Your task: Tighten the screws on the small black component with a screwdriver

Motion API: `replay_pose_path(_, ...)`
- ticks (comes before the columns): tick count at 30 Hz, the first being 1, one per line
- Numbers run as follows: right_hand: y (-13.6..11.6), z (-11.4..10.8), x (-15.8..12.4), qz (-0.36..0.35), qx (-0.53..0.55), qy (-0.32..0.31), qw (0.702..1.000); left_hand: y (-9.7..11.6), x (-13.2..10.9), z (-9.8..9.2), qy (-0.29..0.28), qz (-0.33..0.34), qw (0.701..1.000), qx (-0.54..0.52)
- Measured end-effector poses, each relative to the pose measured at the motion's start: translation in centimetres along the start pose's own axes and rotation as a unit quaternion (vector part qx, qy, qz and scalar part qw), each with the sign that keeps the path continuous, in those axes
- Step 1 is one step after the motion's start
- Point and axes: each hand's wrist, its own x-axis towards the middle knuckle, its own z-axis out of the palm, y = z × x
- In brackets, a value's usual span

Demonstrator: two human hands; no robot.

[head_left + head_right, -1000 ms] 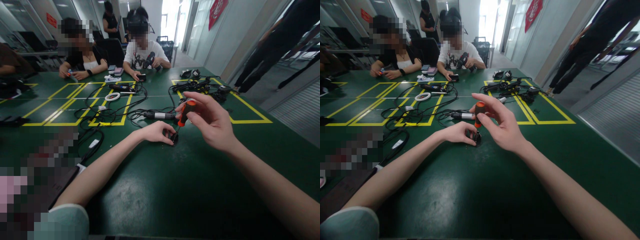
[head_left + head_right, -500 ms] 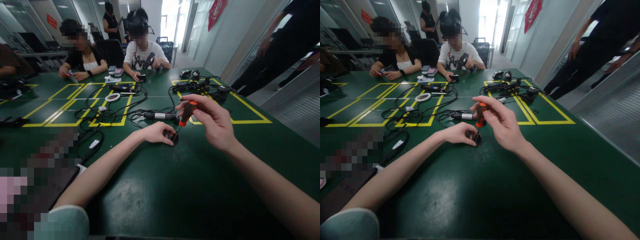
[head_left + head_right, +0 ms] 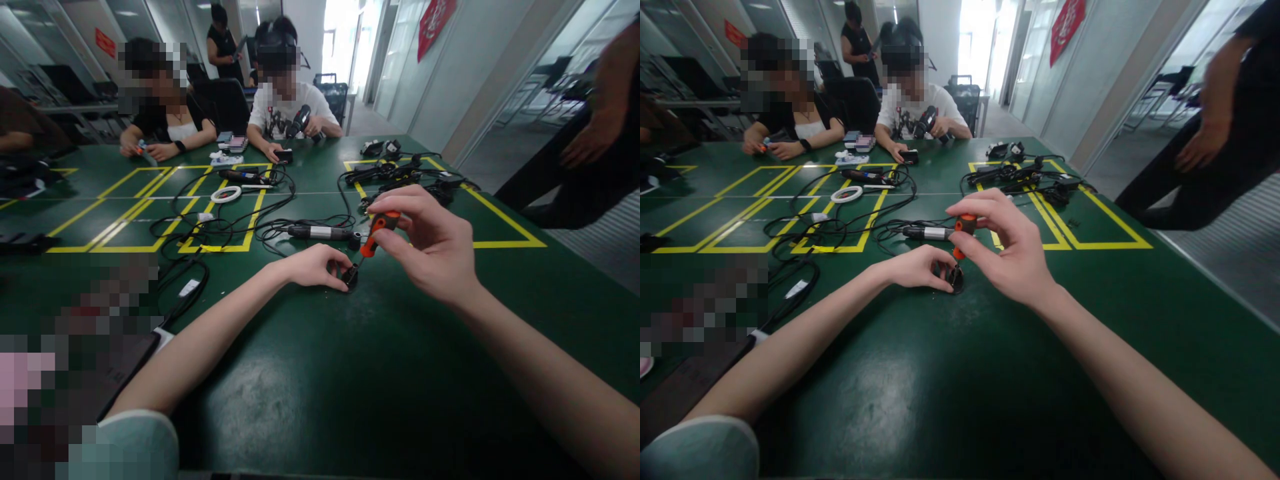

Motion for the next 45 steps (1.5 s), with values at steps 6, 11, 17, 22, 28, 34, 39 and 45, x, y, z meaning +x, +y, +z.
replay_pose_path(6, -0.2, -0.1, 0.0, 0.016, 0.034, -0.024, 0.999, 0.4, -0.2, 0.0, 0.006, -0.011, 1.0, 0.012)
replay_pose_path(11, -0.1, 0.0, -0.1, 0.011, 0.024, -0.026, 0.999, 0.3, -0.1, 0.0, 0.004, -0.006, 1.0, 0.006)
replay_pose_path(17, -0.3, 0.2, -0.1, 0.001, 0.007, -0.008, 1.0, 0.3, -0.1, 0.1, 0.003, -0.012, 1.0, 0.002)
replay_pose_path(22, -0.3, 0.1, -0.2, 0.008, 0.04, -0.022, 0.999, 0.5, -0.1, 0.0, 0.0, -0.019, 1.0, 0.0)
replay_pose_path(28, -0.9, 0.2, 0.1, -0.012, -0.012, 0.005, 1.0, 0.7, 0.0, 0.0, 0.004, -0.005, 1.0, 0.004)
replay_pose_path(34, -1.0, 0.4, 0.1, -0.012, 0.049, -0.001, 0.999, 0.4, 0.3, 0.1, 0.006, -0.002, 1.0, -0.003)
replay_pose_path(39, -0.7, 0.3, 0.2, -0.025, -0.003, 0.039, 0.999, 0.1, 0.5, 0.3, 0.002, 0.003, 1.0, -0.014)
replay_pose_path(45, -0.7, 0.0, 0.1, -0.031, 0.003, 0.039, 0.999, 0.1, 0.4, 0.4, -0.006, 0.0, 1.0, -0.012)
